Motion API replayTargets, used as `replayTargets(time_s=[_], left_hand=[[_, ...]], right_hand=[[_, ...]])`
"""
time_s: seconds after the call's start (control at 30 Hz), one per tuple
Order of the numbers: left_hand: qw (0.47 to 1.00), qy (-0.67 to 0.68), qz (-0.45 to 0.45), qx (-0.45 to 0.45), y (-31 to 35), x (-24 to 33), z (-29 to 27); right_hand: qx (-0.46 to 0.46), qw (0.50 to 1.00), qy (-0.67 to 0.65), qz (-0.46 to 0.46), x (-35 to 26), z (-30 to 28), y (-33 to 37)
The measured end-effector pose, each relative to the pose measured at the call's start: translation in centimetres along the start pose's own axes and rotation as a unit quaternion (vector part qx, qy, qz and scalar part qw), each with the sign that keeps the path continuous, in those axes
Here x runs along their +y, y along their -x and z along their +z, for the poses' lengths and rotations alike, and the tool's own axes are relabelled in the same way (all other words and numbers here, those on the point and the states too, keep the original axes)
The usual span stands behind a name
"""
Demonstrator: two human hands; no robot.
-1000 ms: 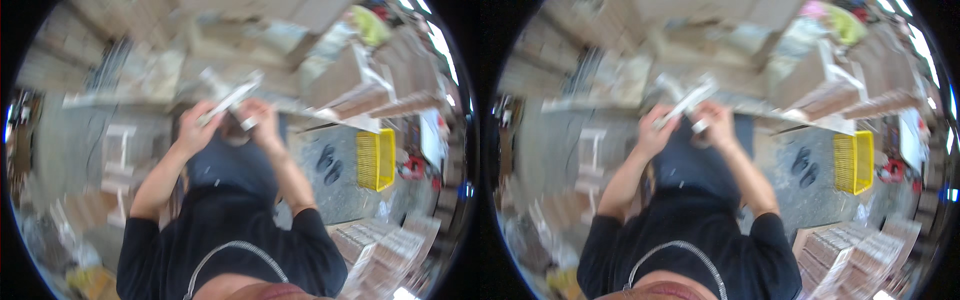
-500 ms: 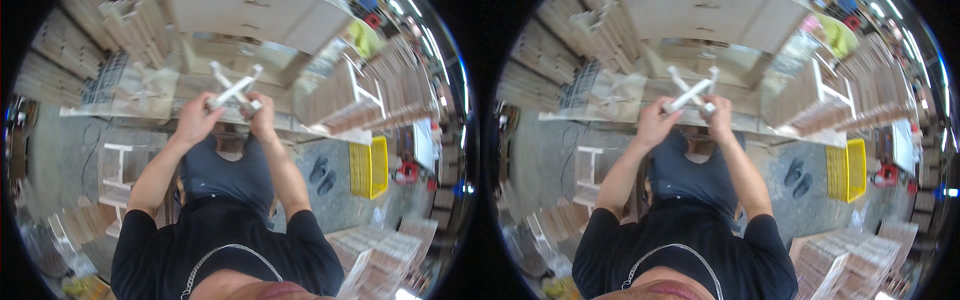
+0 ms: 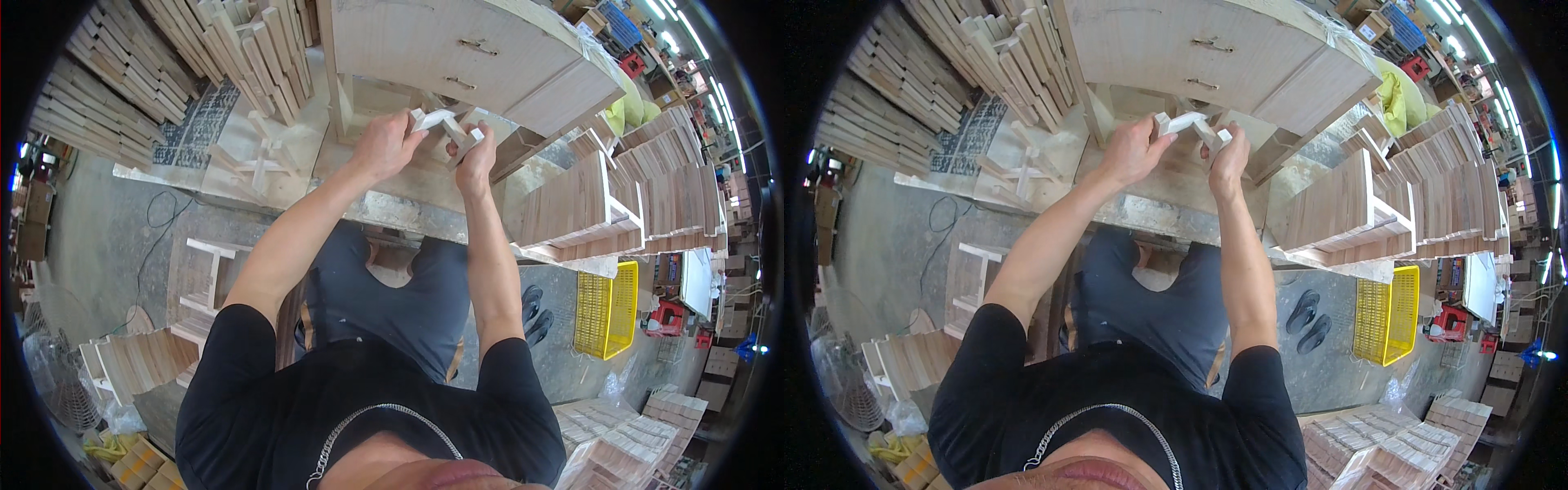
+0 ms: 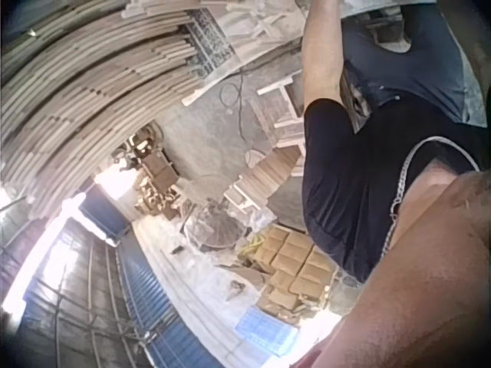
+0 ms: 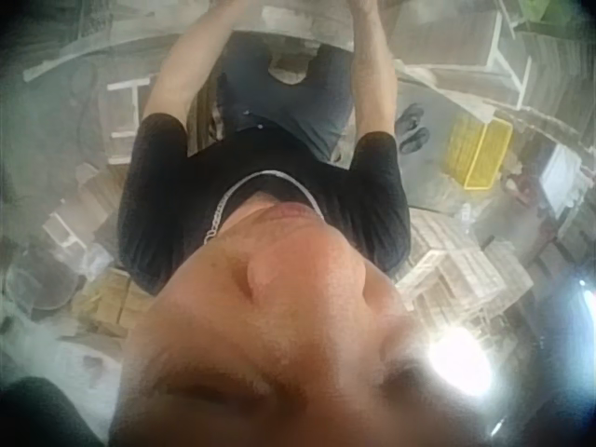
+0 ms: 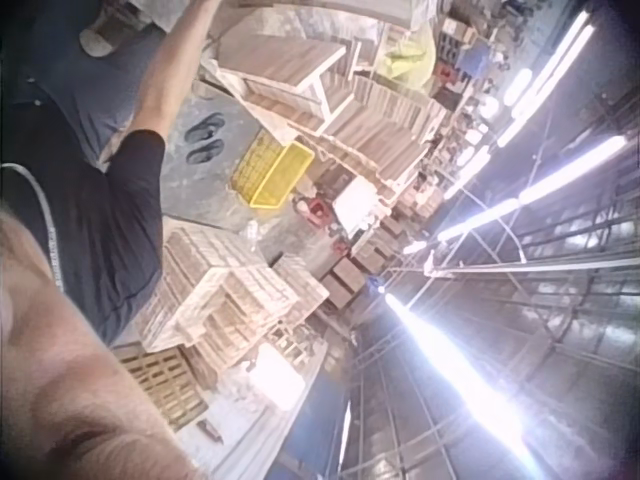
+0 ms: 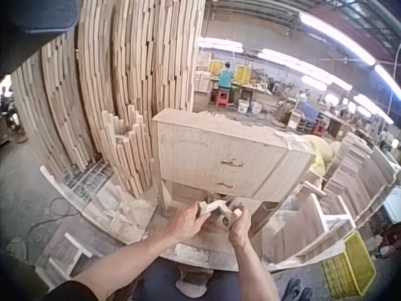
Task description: The recorder is manually assembling cross-shaped wooden components and stacking them onto a larger pile in a furniture factory.
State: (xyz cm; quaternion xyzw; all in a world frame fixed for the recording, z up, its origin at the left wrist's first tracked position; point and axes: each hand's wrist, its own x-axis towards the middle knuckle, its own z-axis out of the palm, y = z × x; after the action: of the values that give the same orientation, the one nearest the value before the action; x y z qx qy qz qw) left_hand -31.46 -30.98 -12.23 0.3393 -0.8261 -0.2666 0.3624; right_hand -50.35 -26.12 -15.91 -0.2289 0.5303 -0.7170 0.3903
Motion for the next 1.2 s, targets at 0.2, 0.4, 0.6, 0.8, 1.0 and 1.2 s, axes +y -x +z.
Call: replayTargets(time_s=[0.2, 0.4, 0.6, 0.8, 1.0, 1.2], left_hand=[[0.999, -0.028, -0.023, -0.035, -1.6, -1.8, 1.9], [0.999, -0.041, 0.008, -0.005, -2.1, -2.7, 2.0], [1.000, -0.021, -0.007, -0.008, -2.5, -3.2, 2.2], [0.997, -0.027, -0.050, -0.043, -2.3, -2.9, 2.0], [0.998, -0.020, -0.047, -0.028, -2.0, -2.6, 2.0], [0.999, 0.000, -0.029, -0.013, -2.3, -3.1, 1.9]], right_hand=[[0.108, 0.960, 0.251, -0.062, -0.1, -0.4, -0.3], [0.079, 0.925, 0.306, -0.212, 0.5, -4.6, 11.7], [0.064, 0.867, 0.438, -0.229, -1.0, -13.1, 23.4], [0.131, 0.875, 0.438, -0.158, -0.9, -19.3, 28.0], [0.105, 0.900, 0.381, -0.184, -1.2, -17.8, 28.2], [0.052, 0.902, 0.378, -0.202, -2.6, -15.6, 28.9]])
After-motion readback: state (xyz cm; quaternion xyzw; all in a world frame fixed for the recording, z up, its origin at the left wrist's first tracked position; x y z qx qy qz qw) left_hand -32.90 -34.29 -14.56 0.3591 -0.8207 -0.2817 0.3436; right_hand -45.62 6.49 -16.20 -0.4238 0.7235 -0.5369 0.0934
